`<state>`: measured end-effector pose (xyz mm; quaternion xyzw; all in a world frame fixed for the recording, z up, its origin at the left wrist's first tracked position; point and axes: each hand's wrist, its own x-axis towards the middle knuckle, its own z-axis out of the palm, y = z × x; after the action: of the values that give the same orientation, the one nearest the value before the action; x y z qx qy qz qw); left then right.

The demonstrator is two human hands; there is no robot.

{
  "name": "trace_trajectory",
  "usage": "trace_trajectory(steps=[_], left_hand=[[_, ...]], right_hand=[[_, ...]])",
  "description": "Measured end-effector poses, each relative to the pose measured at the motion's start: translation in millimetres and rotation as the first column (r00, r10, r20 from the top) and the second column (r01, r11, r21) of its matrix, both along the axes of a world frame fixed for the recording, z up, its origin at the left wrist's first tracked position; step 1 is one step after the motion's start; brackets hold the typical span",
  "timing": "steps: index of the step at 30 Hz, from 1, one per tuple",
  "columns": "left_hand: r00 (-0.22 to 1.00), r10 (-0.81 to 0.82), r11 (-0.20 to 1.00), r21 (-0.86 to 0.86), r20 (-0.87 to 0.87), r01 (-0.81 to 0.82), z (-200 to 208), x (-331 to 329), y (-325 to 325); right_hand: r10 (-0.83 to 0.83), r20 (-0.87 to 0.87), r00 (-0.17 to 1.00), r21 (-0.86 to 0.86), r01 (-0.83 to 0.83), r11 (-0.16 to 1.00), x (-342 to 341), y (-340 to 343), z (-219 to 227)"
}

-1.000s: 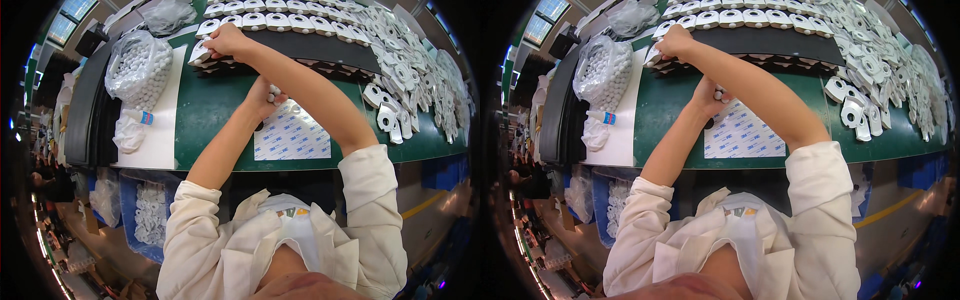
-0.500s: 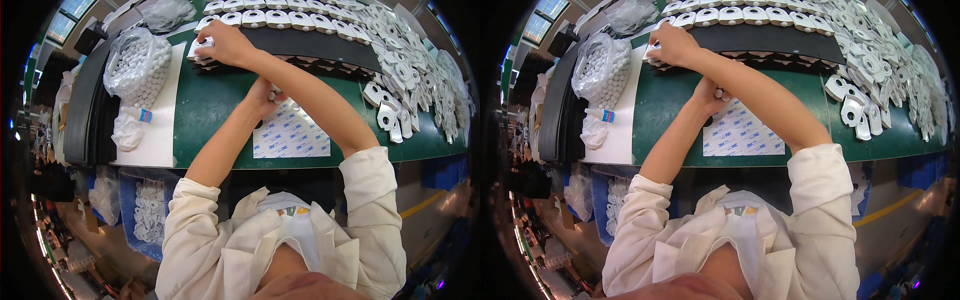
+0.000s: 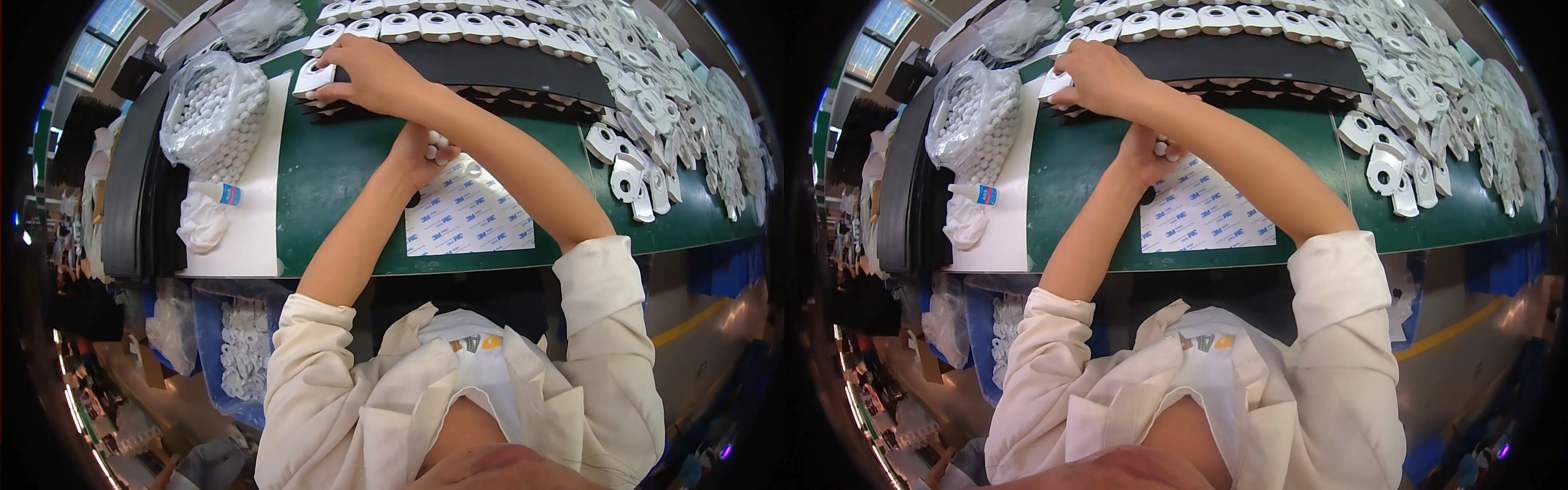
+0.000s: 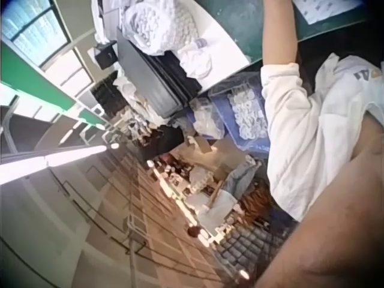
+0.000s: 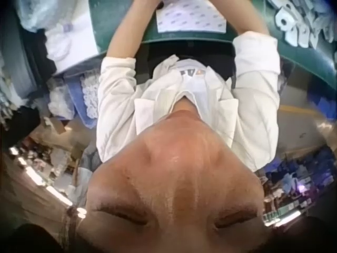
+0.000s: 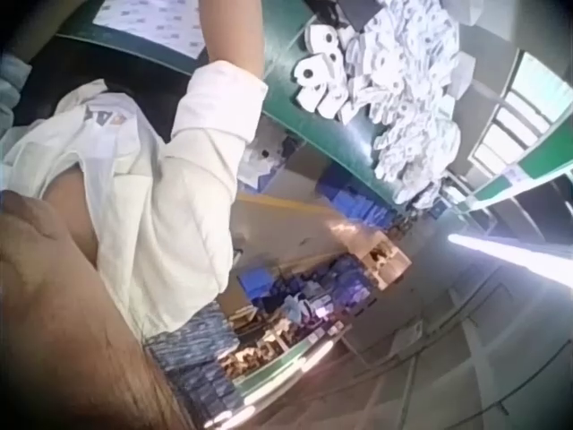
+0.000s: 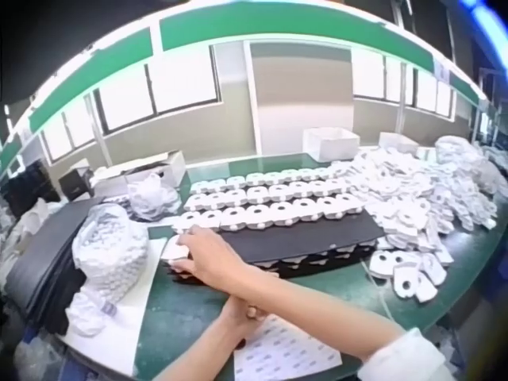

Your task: Assembling small white plastic and metal components at a factory workbench using an adhesive tube.

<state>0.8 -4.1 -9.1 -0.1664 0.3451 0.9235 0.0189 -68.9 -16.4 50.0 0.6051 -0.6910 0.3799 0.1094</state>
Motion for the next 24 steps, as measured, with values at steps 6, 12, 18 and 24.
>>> trace_trajectory(steps=[6, 12, 18, 24], left_hand=[[0.969, -0.022, 0.987, 0.151, -0.248, 0.061, -5, 0, -7], [0.998, -0.037, 0.992, 0.122, -0.044, 0.042, 10, -3, 1], [0.999, -0.044, 0.998, 0.051, -0.022, 0.046, 11, -2, 4], [0.997, -0.027, 1.000, -0.012, -0.076, 0.026, 11, -3, 3]], right_hand=[[-0.040, 0.057, 0.998, -0.007, 0.040, 0.999, 9, 120, 23], [-0.557, 0.069, 0.828, 0.074, 0.553, 0.830, -26, 253, -9], [-0.761, -0.181, 0.623, 0.094, 0.781, 0.617, -11, 302, -50], [-0.689, 0.107, 0.717, 0.094, 0.682, 0.725, 13, 302, -52]])
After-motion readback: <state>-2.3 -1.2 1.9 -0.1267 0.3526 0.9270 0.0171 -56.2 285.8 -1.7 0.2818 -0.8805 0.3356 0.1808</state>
